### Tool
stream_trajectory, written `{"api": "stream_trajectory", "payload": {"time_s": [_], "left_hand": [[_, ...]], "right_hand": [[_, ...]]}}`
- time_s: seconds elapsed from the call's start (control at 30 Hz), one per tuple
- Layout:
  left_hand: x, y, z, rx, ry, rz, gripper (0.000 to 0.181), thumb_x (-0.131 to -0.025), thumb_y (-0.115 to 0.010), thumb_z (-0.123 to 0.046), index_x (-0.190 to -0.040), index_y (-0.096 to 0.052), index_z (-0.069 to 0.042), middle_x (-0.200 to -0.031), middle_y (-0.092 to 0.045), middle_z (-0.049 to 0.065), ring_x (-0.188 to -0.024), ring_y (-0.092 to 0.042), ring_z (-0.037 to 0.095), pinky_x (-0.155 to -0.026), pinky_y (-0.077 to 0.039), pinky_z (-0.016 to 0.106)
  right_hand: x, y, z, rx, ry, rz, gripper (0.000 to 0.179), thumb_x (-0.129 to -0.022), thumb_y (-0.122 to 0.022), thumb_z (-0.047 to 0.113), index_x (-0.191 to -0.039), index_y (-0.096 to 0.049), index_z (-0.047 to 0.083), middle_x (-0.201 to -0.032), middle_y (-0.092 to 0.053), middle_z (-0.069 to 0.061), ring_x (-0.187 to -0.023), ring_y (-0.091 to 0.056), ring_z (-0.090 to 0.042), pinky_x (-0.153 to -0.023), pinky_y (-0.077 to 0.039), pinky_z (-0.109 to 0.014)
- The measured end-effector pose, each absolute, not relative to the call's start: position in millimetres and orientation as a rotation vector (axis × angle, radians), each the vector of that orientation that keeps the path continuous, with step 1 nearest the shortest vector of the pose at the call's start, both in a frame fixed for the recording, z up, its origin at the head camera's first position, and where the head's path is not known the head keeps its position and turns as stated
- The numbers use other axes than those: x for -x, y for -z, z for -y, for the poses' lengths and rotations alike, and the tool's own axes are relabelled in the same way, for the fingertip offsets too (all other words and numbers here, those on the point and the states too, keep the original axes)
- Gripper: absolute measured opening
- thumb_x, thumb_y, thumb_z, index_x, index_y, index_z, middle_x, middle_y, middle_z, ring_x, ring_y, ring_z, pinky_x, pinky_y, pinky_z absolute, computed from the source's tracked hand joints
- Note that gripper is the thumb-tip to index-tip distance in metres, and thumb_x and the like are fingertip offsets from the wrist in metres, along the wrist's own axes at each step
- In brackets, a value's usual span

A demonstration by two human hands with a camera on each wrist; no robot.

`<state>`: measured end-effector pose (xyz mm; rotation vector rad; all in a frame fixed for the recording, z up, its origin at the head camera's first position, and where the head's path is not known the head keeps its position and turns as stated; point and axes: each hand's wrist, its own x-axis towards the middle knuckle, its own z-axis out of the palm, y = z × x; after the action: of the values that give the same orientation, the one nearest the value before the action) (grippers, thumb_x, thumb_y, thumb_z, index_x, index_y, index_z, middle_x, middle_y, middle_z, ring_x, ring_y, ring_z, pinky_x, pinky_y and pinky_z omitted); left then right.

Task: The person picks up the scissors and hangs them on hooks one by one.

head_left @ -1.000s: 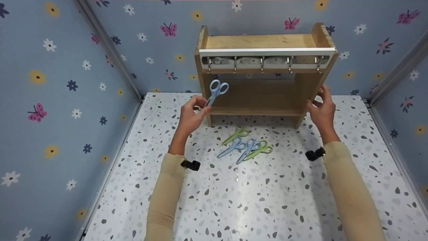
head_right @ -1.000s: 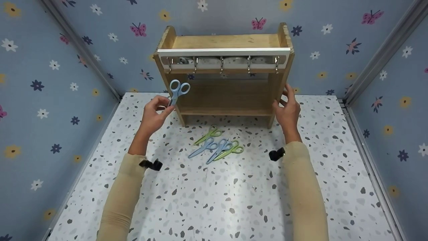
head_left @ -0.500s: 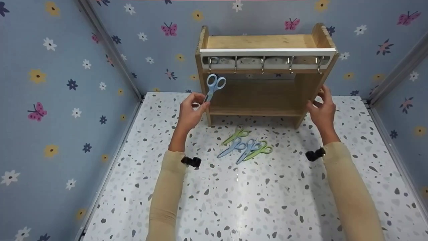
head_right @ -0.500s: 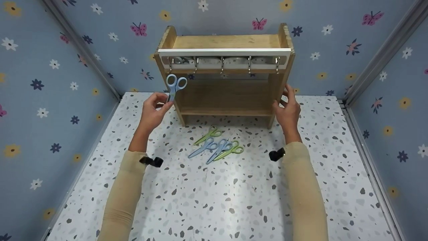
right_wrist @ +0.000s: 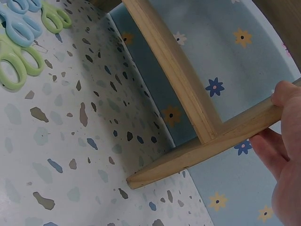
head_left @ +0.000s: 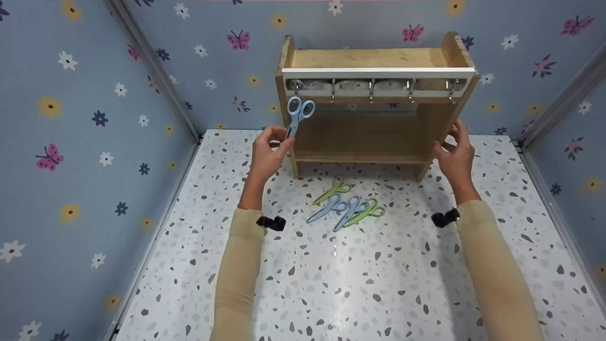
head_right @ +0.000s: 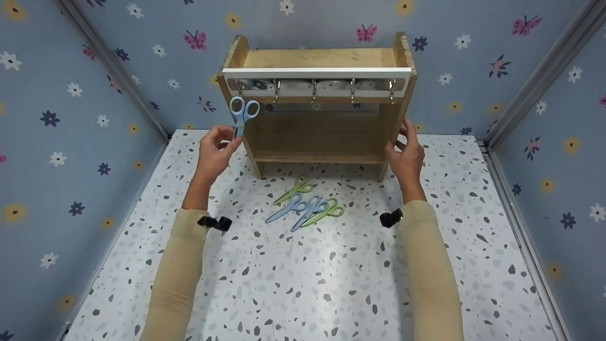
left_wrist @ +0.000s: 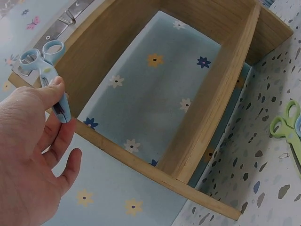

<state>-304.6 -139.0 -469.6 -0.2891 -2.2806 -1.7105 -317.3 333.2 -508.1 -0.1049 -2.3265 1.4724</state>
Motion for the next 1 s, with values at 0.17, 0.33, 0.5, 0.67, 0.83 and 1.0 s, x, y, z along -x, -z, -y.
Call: {"api": "stream_trajectory", "payload": {"time_s": [0.17, 0.33, 0.5, 0.67, 0.83, 1.0], "left_hand": [[306.3, 470.5, 139.7, 0.295, 1.721, 2.26, 0.021, -0.108, -0.075, -0.01, -0.126, -0.069, 0.0, -0.119, -0.075, 0.018, -0.111, -0.071, 0.026, -0.101, -0.053, 0.035], [307.1, 472.2, 140.3, 0.277, 1.736, 2.261, 0.023, -0.108, -0.076, -0.01, -0.127, -0.069, -0.001, -0.118, -0.074, 0.016, -0.111, -0.071, 0.024, -0.102, -0.053, 0.036], [308.6, 474.9, 140.1, 0.282, 1.731, 2.262, 0.021, -0.108, -0.075, -0.01, -0.126, -0.069, -0.001, -0.117, -0.074, 0.016, -0.109, -0.07, 0.021, -0.099, -0.053, 0.033], [309.5, 476.8, 140.0, 0.277, 1.735, 2.256, 0.02, -0.108, -0.075, -0.009, -0.125, -0.07, -0.001, -0.115, -0.074, 0.014, -0.106, -0.069, 0.017, -0.098, -0.053, 0.033], [308.9, 476.9, 139.3, 0.261, 1.756, 2.255, 0.021, -0.108, -0.076, -0.009, -0.125, -0.07, 0.0, -0.116, -0.073, 0.014, -0.107, -0.068, 0.018, -0.1, -0.053, 0.039], [309.1, 477.5, 138.5, 0.249, 1.756, 2.267, 0.021, -0.108, -0.075, -0.01, -0.126, -0.07, -0.001, -0.117, -0.073, 0.015, -0.108, -0.068, 0.02, -0.103, -0.054, 0.044]], "right_hand": [[316.3, 506.5, -332.9, 0.101, -1.46, 2.329, 0.076, -0.109, -0.065, 0.009, -0.172, -0.041, 0.041, -0.171, -0.056, -0.012, -0.153, -0.064, -0.04, -0.123, -0.054, -0.057], [316.3, 507.2, -332.2, 0.066, -1.428, 2.318, 0.074, -0.108, -0.066, 0.008, -0.172, -0.042, 0.038, -0.168, -0.059, -0.013, -0.153, -0.064, -0.037, -0.123, -0.055, -0.057], [316.1, 507.5, -331.7, 0.061, -1.417, 2.314, 0.075, -0.109, -0.066, 0.008, -0.173, -0.041, 0.038, -0.167, -0.06, -0.014, -0.153, -0.063, -0.036, -0.122, -0.055, -0.057], [316.5, 508.1, -331.8, 0.058, -1.401, 2.315, 0.074, -0.109, -0.067, 0.007, -0.172, -0.043, 0.036, -0.167, -0.06, -0.014, -0.153, -0.063, -0.035, -0.123, -0.054, -0.057], [317.0, 509.1, -332.0, 0.079, -1.419, 2.32, 0.074, -0.109, -0.066, 0.008, -0.173, -0.042, 0.037, -0.169, -0.059, -0.014, -0.15, -0.066, -0.041, -0.122, -0.055, -0.059], [317.2, 509.3, -332.1, 0.087, -1.425, 2.32, 0.075, -0.108, -0.066, 0.008, -0.173, -0.041, 0.038, -0.169, -0.059, -0.013, -0.153, -0.064, -0.037, -0.123, -0.054, -0.057]]}}
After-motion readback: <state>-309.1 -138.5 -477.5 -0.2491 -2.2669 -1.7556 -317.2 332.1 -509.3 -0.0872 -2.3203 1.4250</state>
